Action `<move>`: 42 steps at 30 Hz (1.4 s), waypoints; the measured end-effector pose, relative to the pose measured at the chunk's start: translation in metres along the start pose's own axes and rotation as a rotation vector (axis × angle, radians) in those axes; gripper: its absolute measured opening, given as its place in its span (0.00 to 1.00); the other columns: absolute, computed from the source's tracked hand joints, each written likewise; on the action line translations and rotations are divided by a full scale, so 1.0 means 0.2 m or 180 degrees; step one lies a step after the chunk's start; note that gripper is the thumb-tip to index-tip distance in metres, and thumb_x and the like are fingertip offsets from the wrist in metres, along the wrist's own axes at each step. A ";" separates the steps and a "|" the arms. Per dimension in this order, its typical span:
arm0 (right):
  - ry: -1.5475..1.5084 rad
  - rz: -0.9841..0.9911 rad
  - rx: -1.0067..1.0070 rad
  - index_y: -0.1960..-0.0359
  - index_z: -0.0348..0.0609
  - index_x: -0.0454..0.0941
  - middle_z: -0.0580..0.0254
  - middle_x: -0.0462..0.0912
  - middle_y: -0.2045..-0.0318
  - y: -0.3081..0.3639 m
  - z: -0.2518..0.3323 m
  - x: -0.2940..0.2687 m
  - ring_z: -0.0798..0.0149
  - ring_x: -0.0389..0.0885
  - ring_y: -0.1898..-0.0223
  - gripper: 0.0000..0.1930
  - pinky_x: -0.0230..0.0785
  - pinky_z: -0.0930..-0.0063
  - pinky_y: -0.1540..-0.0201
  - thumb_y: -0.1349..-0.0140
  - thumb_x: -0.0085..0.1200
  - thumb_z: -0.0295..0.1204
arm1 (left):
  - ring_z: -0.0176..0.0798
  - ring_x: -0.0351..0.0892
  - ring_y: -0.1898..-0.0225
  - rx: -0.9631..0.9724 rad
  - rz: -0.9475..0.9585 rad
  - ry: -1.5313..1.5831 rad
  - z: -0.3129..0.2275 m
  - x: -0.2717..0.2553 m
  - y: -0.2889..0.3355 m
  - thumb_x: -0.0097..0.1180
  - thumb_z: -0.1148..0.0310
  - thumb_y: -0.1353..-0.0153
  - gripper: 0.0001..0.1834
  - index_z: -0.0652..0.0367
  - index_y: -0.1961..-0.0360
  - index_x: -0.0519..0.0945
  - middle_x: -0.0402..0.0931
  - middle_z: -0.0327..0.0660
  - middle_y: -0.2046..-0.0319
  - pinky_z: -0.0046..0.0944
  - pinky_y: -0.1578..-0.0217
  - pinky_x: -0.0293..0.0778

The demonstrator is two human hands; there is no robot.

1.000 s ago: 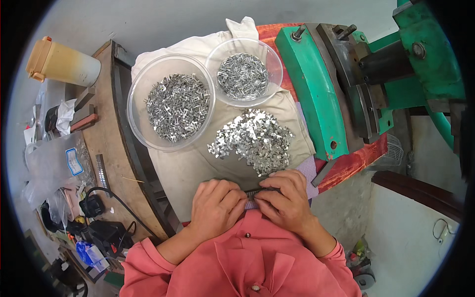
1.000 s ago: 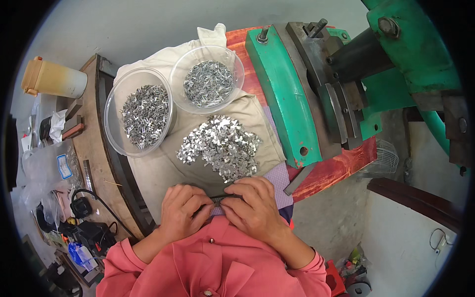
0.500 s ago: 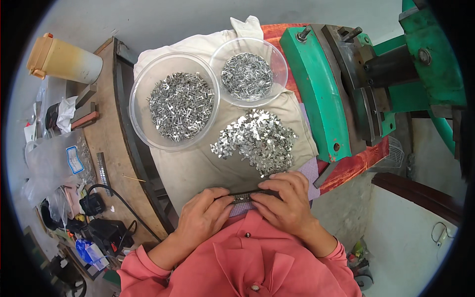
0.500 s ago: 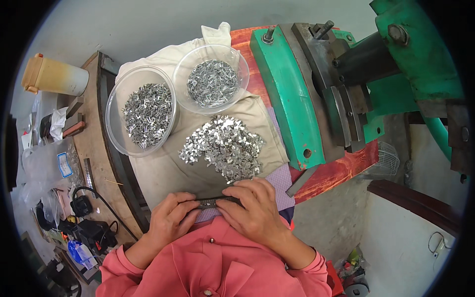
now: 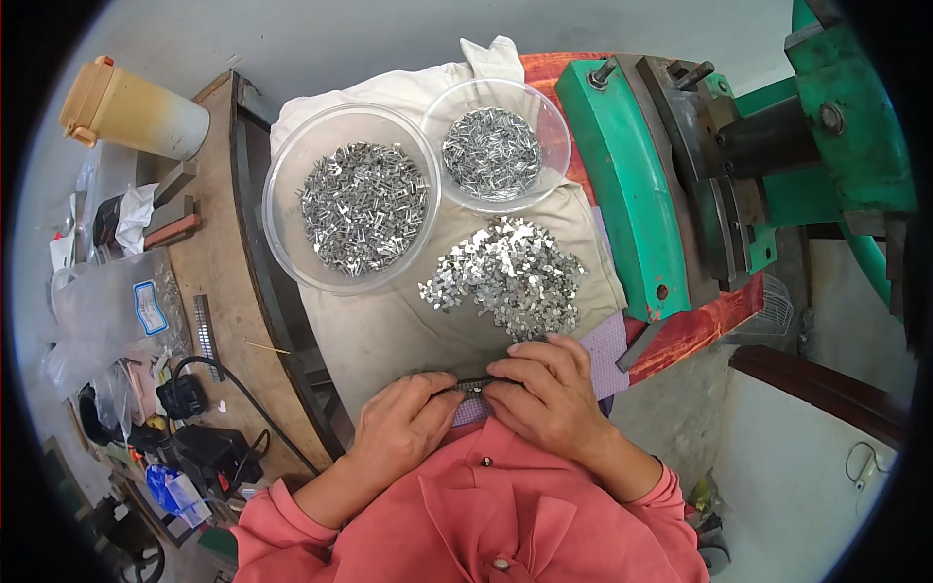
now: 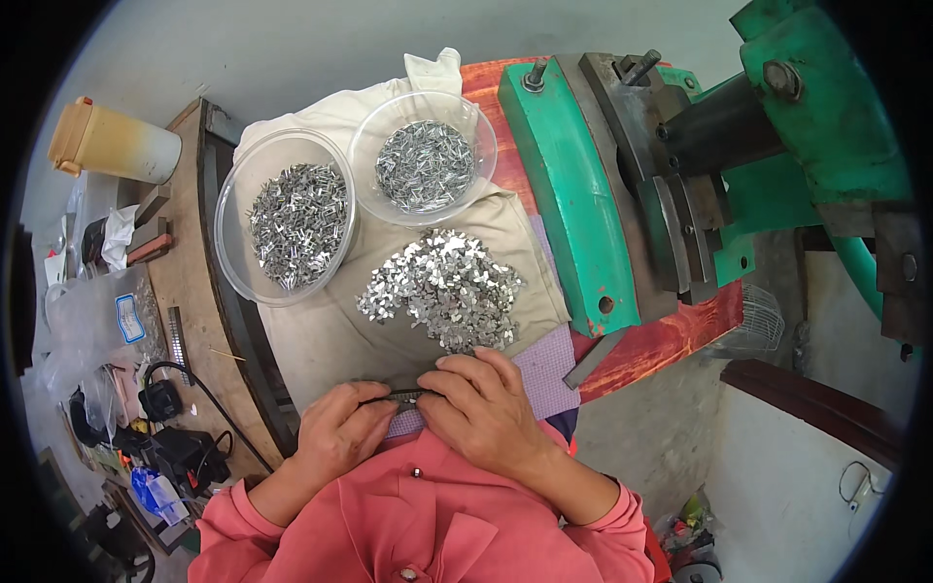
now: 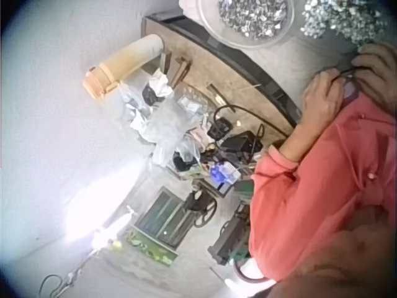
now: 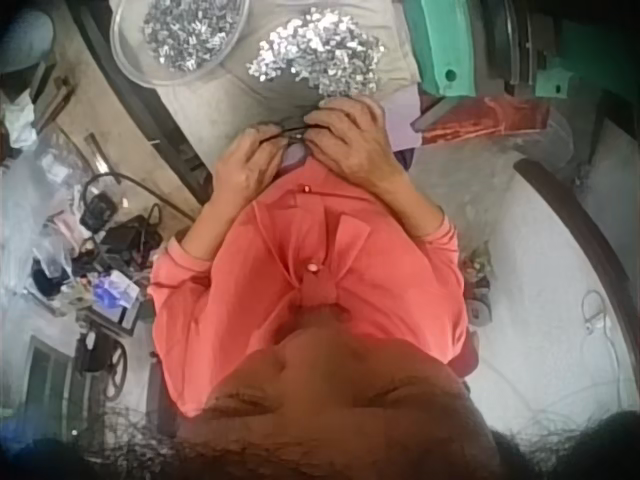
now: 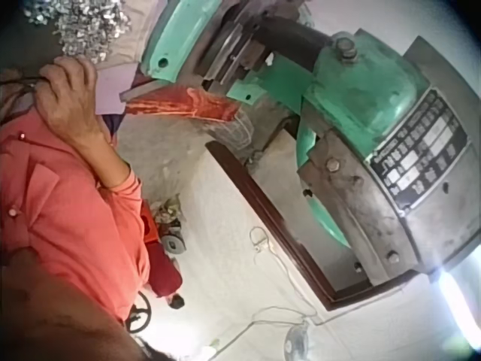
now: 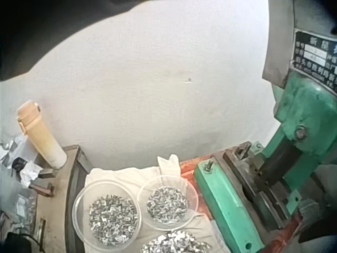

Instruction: The person processes small metal components using a stamping machine.

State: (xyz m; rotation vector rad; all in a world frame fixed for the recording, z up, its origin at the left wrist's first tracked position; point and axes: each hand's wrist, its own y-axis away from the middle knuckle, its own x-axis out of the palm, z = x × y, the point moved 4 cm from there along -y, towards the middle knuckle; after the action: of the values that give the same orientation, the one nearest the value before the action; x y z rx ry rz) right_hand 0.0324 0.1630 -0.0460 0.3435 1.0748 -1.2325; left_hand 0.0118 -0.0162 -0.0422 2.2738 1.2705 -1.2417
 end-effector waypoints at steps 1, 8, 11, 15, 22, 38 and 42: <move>-0.0049 -0.0004 0.0029 0.68 0.53 0.84 0.72 0.81 0.55 -0.01 -0.01 -0.01 0.61 0.75 0.48 0.09 0.61 0.56 0.40 0.51 0.68 0.31 | 0.43 0.83 0.65 0.0041 -0.0073 0.0006 0.00 -0.01 0.00 0.70 0.77 0.53 0.12 0.58 0.66 0.83 0.81 0.40 0.61 0.38 0.68 0.80; -0.0046 -0.0203 0.0297 0.67 0.52 0.85 0.70 0.81 0.56 -0.14 -0.12 -0.10 0.56 0.74 0.49 0.11 0.61 0.55 0.42 0.54 0.70 0.30 | 0.42 0.82 0.66 0.0002 -0.0039 0.0012 -0.01 0.00 -0.02 0.69 0.77 0.54 0.11 0.58 0.68 0.82 0.80 0.39 0.64 0.39 0.68 0.78; 0.0101 -0.0221 0.0155 0.66 0.48 0.84 0.64 0.80 0.55 -0.23 -0.16 -0.06 0.57 0.74 0.47 0.09 0.61 0.54 0.40 0.51 0.65 0.29 | 0.42 0.82 0.67 -0.0028 -0.0042 0.0056 0.00 0.00 -0.02 0.69 0.77 0.54 0.11 0.58 0.68 0.81 0.80 0.39 0.63 0.39 0.68 0.78; 0.0296 -0.0005 -0.0137 0.68 0.46 0.83 0.62 0.79 0.55 -0.31 -0.14 -0.02 0.56 0.73 0.45 0.06 0.60 0.53 0.39 0.49 0.59 0.29 | 0.43 0.82 0.66 -0.0308 -0.0002 0.0150 0.01 0.00 -0.02 0.70 0.76 0.53 0.11 0.58 0.67 0.81 0.80 0.40 0.63 0.39 0.69 0.78; 0.0346 0.0054 -0.0036 0.72 0.44 0.80 0.63 0.79 0.54 -0.33 -0.14 -0.02 0.55 0.73 0.44 0.04 0.60 0.53 0.38 0.49 0.59 0.28 | 0.43 0.83 0.64 -0.0138 -0.0064 0.0137 0.01 0.00 -0.02 0.70 0.75 0.53 0.14 0.57 0.63 0.82 0.80 0.40 0.62 0.39 0.68 0.79; -0.0370 0.0068 0.0404 0.69 0.47 0.82 0.67 0.80 0.54 -0.01 -0.09 -0.16 0.55 0.75 0.47 0.10 0.65 0.56 0.44 0.53 0.69 0.27 | 0.39 0.78 0.67 0.0049 -0.0003 -0.0055 -0.04 0.05 -0.08 0.69 0.72 0.52 0.10 0.53 0.67 0.82 0.79 0.34 0.64 0.38 0.68 0.70; -0.0437 0.0019 0.0256 0.69 0.46 0.82 0.67 0.80 0.54 0.00 -0.05 -0.12 0.56 0.75 0.48 0.10 0.66 0.56 0.44 0.54 0.69 0.27 | 0.37 0.77 0.64 -0.0045 0.0147 -0.0127 -0.03 0.06 -0.07 0.66 0.70 0.46 0.07 0.53 0.66 0.81 0.77 0.33 0.63 0.37 0.64 0.70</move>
State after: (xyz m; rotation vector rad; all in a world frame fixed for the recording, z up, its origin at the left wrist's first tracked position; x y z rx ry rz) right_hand 0.0288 0.1842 -0.0324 0.3185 0.9077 -1.2776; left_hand 0.0074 0.0033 -0.0455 2.2438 1.2023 -1.2518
